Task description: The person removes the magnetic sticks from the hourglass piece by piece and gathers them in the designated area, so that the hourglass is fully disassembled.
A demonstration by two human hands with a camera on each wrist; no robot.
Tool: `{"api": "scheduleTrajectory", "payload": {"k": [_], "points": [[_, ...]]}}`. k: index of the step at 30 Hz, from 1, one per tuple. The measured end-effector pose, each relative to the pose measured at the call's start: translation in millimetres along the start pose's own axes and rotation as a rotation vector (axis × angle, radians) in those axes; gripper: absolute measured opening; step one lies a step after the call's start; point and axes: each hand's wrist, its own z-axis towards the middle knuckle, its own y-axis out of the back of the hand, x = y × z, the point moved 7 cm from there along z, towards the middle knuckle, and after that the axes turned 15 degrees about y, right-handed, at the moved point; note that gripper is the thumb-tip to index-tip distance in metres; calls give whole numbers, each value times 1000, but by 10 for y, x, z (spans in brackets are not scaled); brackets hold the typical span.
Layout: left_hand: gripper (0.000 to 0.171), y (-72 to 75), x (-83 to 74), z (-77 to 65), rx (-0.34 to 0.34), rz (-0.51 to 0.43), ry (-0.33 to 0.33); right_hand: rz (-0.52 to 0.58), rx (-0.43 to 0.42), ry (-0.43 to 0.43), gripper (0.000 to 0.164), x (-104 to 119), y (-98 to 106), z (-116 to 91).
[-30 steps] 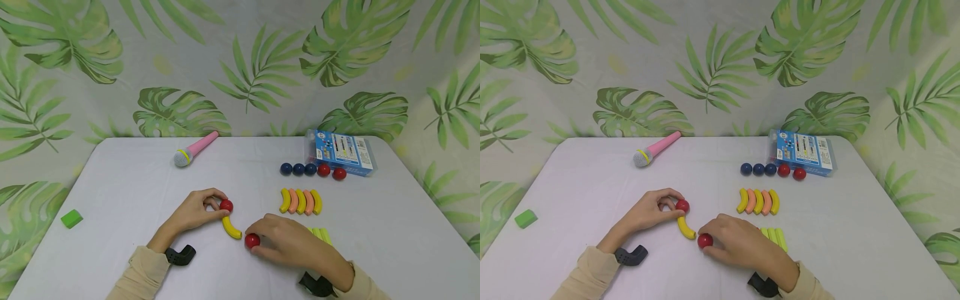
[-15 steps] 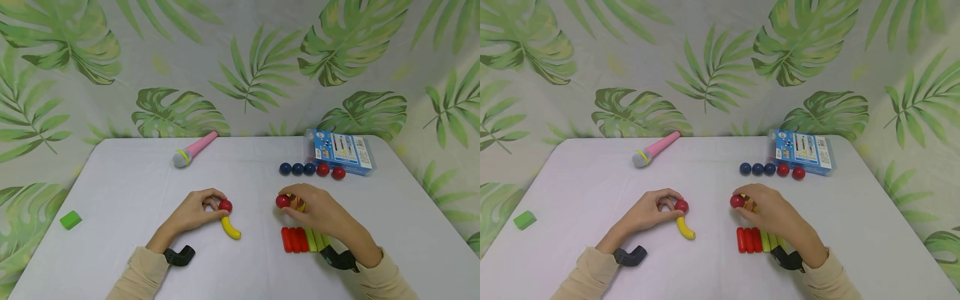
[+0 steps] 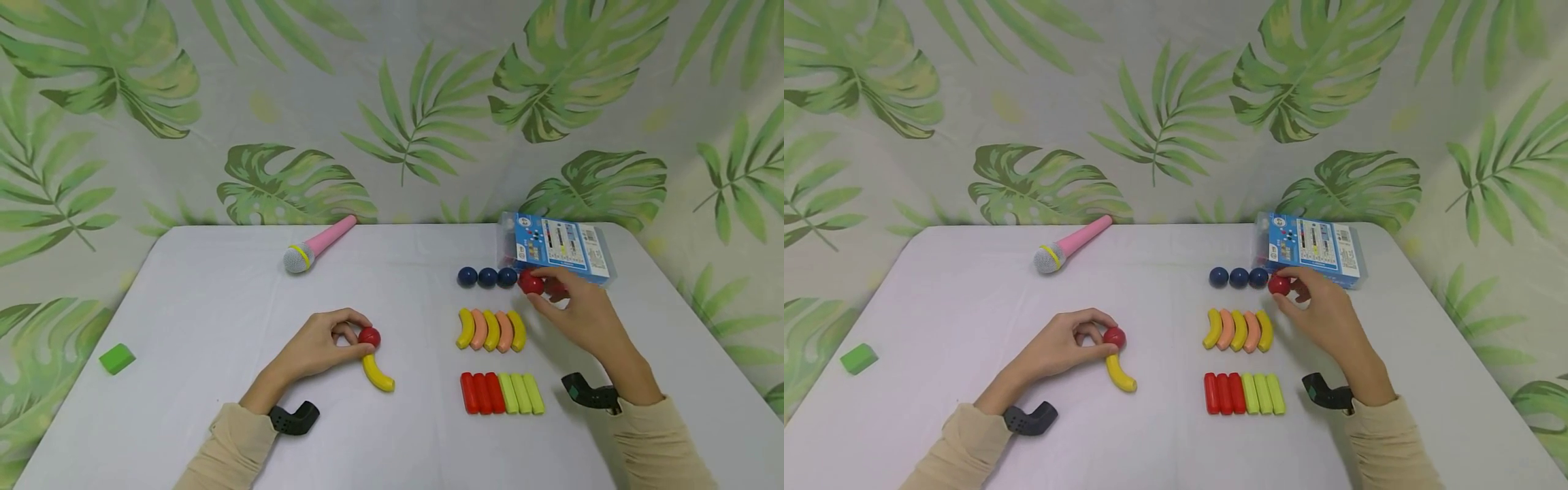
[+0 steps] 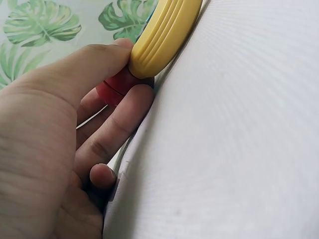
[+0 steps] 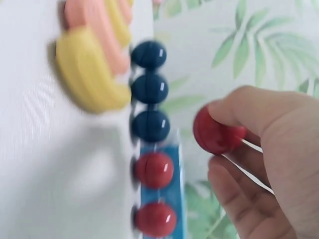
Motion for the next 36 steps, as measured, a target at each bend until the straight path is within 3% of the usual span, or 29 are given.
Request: {"api": "scheduleTrajectory", "payload": {"k": [12,19,36], "points": [[35,9,-9,-9,-4,5,4,-38,-160,-256,42,-604,131,-310],[35,8,-16,-7,1,-3,1,-53,-132,-325,45,-774,77,-427],[35,-2,11,9,4,-12,-4,-19,-85,-415,49,-908,-72,-524]]}}
